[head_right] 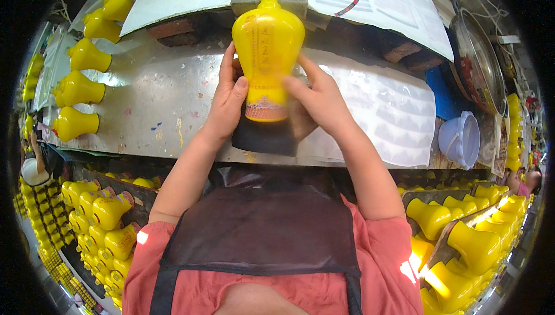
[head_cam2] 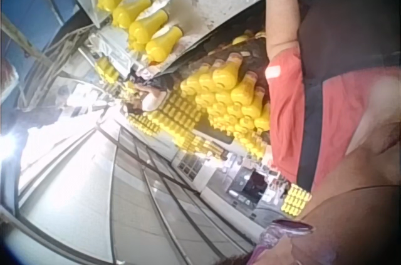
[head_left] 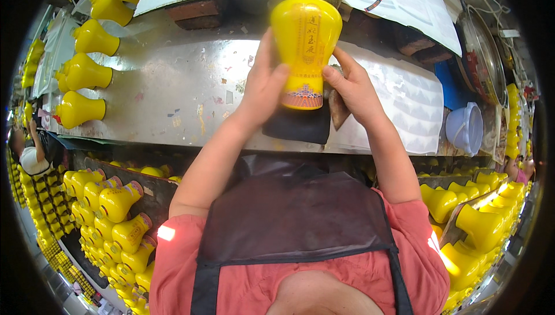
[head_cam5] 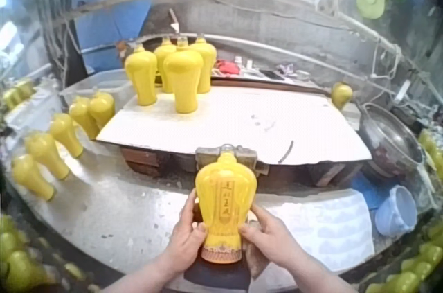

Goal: The person picks up a yellow ceramic vase, applies a decorative sticker label to its side, and smooths it with a cloth. The person then applies a second label to the neck of the vase and smooths it as well.

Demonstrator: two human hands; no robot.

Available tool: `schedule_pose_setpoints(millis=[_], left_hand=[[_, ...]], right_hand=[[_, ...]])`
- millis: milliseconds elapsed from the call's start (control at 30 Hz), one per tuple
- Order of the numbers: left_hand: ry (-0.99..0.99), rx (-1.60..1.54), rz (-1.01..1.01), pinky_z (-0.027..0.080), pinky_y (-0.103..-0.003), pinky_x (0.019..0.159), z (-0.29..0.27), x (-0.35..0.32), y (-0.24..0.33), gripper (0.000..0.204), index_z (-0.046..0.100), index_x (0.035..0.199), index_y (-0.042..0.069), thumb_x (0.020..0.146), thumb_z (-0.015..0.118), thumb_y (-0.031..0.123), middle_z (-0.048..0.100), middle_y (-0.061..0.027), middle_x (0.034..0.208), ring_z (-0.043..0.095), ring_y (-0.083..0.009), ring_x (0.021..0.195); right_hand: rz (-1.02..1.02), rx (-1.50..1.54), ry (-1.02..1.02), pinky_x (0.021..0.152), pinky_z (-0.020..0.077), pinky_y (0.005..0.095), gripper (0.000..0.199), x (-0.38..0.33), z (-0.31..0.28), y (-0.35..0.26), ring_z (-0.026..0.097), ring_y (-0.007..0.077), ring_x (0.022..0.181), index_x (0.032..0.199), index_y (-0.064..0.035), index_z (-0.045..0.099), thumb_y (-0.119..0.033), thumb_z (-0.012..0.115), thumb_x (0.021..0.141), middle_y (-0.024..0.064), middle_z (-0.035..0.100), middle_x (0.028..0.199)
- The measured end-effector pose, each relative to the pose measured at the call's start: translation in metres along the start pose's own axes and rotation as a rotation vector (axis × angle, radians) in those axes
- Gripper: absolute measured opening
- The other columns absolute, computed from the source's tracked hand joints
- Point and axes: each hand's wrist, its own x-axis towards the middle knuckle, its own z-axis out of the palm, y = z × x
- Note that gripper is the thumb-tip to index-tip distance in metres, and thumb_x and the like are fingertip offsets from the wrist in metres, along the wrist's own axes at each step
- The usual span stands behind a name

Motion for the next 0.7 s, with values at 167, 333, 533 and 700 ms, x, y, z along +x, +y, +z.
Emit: schedule_pose_setpoints(millis=[167,333,533,700], left_hand=[[-0.021,-0.157,-0.043,0.024,-0.041,0.127,0.002,-0.004,0.001,0.077,0.016,0.166,0.000,0.104,0.054,0.024,0.030,-0.0217,0.167,0.030,-0.0321,0.155],[-0.024,-0.115,-0.069,0.025,-0.042,0.126,-0.001,-0.004,0.000,0.078,0.015,0.167,0.003,0.103,0.056,0.021,0.031,-0.0208,0.167,0.031,-0.0310,0.155],[-0.014,-0.219,-0.084,0.037,-0.039,0.115,-0.003,-0.002,0.002,0.077,0.018,0.168,0.014,0.105,0.059,0.030,0.048,-0.0120,0.141,0.049,-0.0225,0.128],[-0.008,-0.080,-0.073,0.031,-0.043,0.123,0.000,-0.001,0.010,0.087,0.021,0.163,0.004,0.092,0.069,0.020,0.040,-0.0213,0.158,0.039,-0.0315,0.148]], right_hand=[[-0.012,-0.078,-0.035,0.085,0.0536,0.0289,0.070,-0.002,-0.009,0.011,0.065,0.0132,0.094,0.158,-0.0033,0.045,-0.029,0.069,0.097,0.0127,0.069,0.125],[-0.009,0.026,-0.053,0.083,0.0533,0.0261,0.069,-0.002,-0.005,0.018,0.064,0.0105,0.093,0.157,-0.0032,0.046,-0.027,0.069,0.097,0.0129,0.068,0.127],[0.267,0.212,0.037,0.077,0.0517,0.0241,0.039,-0.001,-0.031,-0.001,0.064,0.0075,0.094,0.139,-0.0044,0.062,-0.020,0.062,0.103,0.0043,0.069,0.107],[-0.116,0.139,0.192,0.085,0.0542,0.0284,0.031,-0.013,-0.011,-0.027,0.066,0.0127,0.096,0.127,-0.0038,0.061,-0.005,0.068,0.096,0.0046,0.069,0.110]])
